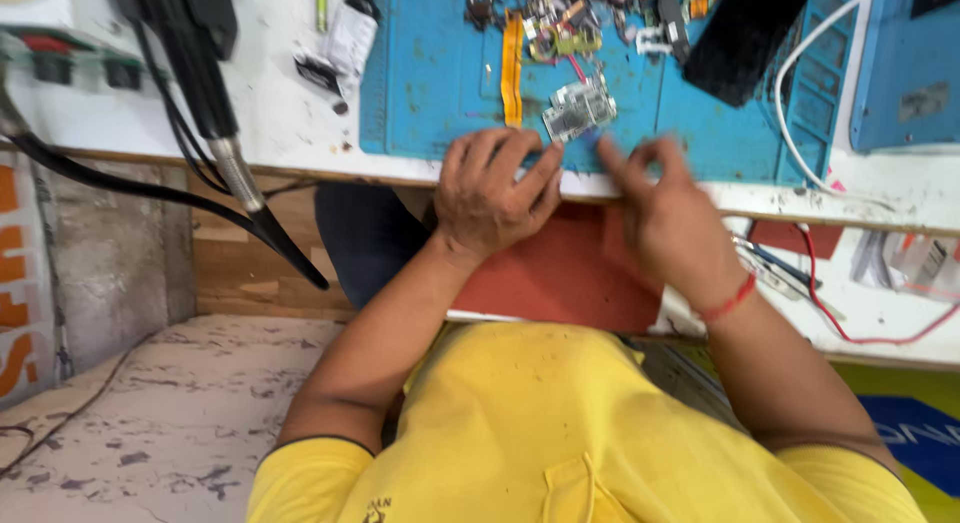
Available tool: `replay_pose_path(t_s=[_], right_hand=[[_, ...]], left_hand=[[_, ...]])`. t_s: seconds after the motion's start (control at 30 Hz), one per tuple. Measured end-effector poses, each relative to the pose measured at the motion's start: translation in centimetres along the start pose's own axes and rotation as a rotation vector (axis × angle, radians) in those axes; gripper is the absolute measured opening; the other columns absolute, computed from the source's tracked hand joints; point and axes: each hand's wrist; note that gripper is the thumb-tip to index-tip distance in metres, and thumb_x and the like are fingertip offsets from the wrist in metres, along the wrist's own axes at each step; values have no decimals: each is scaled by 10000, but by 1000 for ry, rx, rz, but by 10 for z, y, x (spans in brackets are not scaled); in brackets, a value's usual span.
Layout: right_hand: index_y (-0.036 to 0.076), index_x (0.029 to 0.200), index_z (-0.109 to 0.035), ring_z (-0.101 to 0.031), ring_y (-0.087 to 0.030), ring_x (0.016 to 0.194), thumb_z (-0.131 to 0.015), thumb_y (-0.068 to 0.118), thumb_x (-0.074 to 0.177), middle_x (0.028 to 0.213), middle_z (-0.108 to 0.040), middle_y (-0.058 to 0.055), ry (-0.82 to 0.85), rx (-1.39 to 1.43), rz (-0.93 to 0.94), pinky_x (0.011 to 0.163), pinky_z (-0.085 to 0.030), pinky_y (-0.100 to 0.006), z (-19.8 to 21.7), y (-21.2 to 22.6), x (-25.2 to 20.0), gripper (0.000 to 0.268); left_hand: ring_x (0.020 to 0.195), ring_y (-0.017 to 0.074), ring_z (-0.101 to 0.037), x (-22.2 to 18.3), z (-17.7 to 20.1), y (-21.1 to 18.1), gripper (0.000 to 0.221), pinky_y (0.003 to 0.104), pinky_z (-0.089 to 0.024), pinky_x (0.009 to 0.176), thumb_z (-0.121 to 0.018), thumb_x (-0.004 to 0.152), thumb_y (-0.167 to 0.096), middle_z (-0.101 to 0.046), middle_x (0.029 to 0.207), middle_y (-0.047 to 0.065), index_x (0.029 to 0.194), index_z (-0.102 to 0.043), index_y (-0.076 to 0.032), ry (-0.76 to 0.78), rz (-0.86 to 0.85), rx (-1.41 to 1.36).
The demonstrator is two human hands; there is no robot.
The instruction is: The person heats a circuit board with a hot air gun, then brushes the board to clean debris and applies a substance to a component using a small tool.
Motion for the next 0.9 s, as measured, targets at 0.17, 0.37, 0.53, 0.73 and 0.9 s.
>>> replay_pose_path(t_s=[0.17,0.37,0.53,0.73,0.9], right_hand=[[90,1472,-598,-639,-419,885,-621,-37,903,1110,-573,-174,-99,-29,78,724,-542,-470,2,0,4,584],[103,1446,-629,-632,-388,709,-664,31,925,1113,-599,-172,-56,-110,-74,617,-532,-474,6,9,13,527],[119,1395,-649,-630,-380,646,-667,74,915,1066,-608,-146,-26,-78,-39,563,-535,-470,3,16,10,483],[118,1398,-647,-627,-398,652,-663,69,902,1074,-616,-167,-8,-70,-38,571,-528,-487,6,11,12,499],[122,1356,-659,-621,-415,605,-679,92,870,1066,-603,-178,74,-45,-19,552,-530,-502,3,14,-1,487]], left_hand=[[1031,215,-625,1,-2,3,182,407,-485,871,-771,906,-226,-644,1084,-3,1071,-759,-149,6,-11,1],[1036,221,-623,2,-2,3,174,407,-492,877,-773,903,-225,-645,1090,2,1058,-758,-146,1,-24,4],[1031,214,-630,6,1,2,174,402,-486,864,-775,885,-221,-648,1079,-14,1047,-758,-160,12,-11,25],[1012,223,-632,7,1,0,188,404,-480,847,-779,861,-229,-656,1079,-1,1036,-752,-164,3,3,35],[1024,216,-635,5,0,0,162,395,-485,859,-780,888,-217,-654,1077,-5,1037,-750,-160,7,3,38]])
Point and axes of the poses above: each hand's wrist, its own x-axis towards the middle knuckle, its own z-axis out of the back of the hand, y = z × x
